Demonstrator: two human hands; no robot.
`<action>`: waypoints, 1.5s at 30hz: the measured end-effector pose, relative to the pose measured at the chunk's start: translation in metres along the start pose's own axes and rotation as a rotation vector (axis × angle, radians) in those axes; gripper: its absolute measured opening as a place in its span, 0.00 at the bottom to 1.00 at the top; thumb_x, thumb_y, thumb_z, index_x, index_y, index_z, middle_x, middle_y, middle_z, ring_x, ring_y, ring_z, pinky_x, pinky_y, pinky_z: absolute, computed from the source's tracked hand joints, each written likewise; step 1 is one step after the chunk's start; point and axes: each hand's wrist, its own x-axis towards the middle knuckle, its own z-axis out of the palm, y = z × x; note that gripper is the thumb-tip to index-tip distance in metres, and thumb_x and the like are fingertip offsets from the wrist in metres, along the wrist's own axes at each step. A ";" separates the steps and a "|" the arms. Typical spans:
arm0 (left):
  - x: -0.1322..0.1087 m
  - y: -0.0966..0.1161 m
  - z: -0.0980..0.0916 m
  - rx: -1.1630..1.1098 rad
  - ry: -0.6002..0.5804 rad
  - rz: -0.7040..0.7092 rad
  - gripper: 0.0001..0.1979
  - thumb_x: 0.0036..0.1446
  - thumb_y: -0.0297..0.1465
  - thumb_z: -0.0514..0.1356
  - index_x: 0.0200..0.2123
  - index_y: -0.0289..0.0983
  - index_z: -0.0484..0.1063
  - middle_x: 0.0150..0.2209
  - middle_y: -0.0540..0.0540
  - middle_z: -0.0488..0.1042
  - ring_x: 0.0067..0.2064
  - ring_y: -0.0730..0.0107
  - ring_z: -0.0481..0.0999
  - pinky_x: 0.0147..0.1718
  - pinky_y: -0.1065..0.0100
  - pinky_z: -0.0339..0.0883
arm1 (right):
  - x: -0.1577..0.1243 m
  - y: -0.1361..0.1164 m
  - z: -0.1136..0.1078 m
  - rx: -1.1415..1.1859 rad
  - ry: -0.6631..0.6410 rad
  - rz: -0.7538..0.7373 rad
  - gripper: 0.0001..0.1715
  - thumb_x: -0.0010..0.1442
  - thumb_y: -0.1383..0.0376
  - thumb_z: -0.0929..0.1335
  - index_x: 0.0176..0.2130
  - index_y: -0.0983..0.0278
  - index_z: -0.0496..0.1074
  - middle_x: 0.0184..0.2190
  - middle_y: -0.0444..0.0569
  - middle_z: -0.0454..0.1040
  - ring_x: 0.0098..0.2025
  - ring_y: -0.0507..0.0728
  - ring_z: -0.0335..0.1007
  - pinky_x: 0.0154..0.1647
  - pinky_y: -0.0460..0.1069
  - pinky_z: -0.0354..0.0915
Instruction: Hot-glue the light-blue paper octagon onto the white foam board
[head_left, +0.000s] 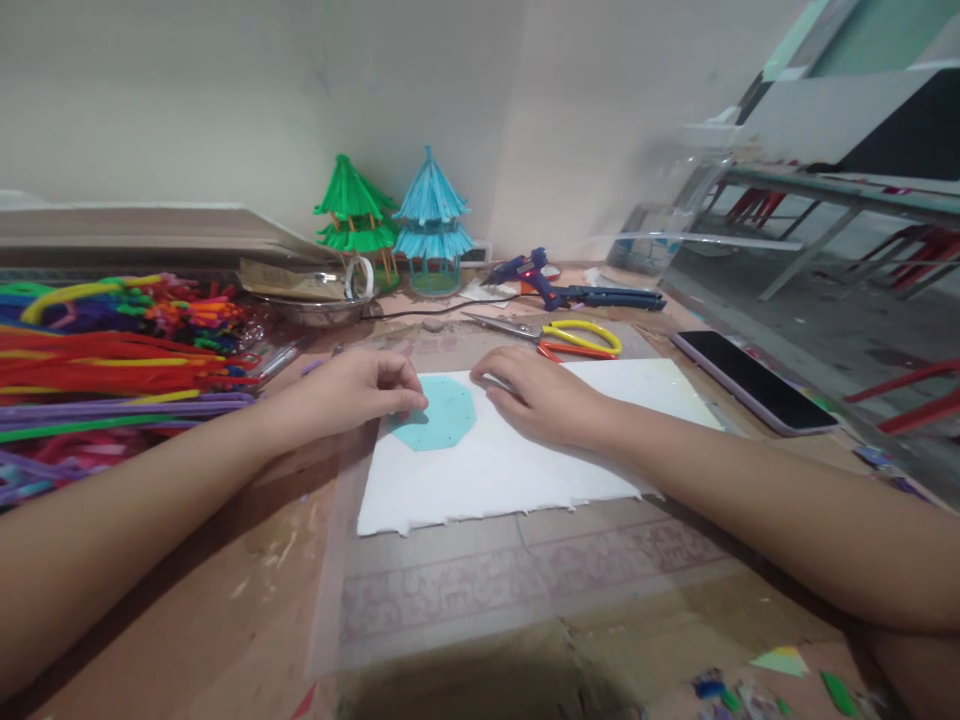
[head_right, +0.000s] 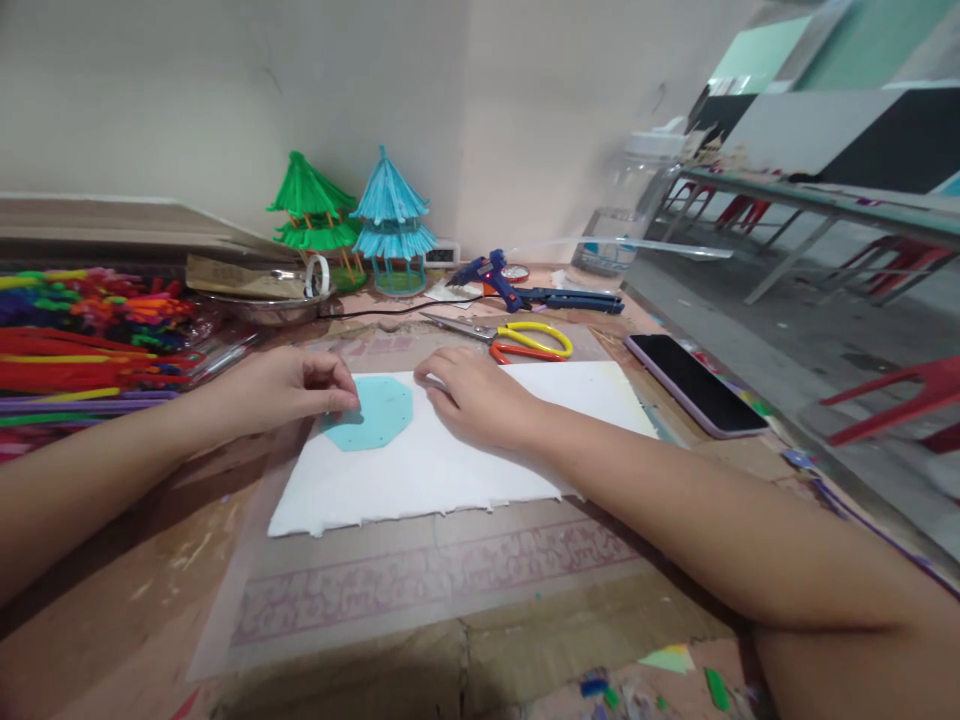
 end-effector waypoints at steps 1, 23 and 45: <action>-0.002 0.002 0.000 0.040 0.032 0.017 0.17 0.57 0.46 0.57 0.30 0.38 0.74 0.29 0.48 0.79 0.31 0.66 0.76 0.29 0.69 0.67 | 0.000 0.000 0.000 0.000 -0.001 0.000 0.15 0.67 0.69 0.61 0.49 0.66 0.74 0.49 0.59 0.77 0.54 0.63 0.71 0.57 0.61 0.67; -0.014 0.005 0.007 0.474 0.041 0.389 0.20 0.69 0.41 0.50 0.35 0.37 0.78 0.41 0.41 0.81 0.43 0.59 0.80 0.45 0.61 0.72 | 0.001 0.001 0.002 -0.013 0.028 -0.040 0.15 0.67 0.70 0.61 0.48 0.65 0.73 0.48 0.58 0.77 0.52 0.62 0.72 0.56 0.60 0.68; 0.006 -0.022 0.013 0.544 0.193 0.066 0.35 0.68 0.46 0.46 0.70 0.29 0.57 0.74 0.36 0.50 0.75 0.50 0.48 0.72 0.48 0.45 | 0.001 0.000 0.000 0.002 -0.003 -0.008 0.15 0.68 0.69 0.61 0.48 0.66 0.74 0.49 0.59 0.77 0.53 0.63 0.72 0.57 0.61 0.67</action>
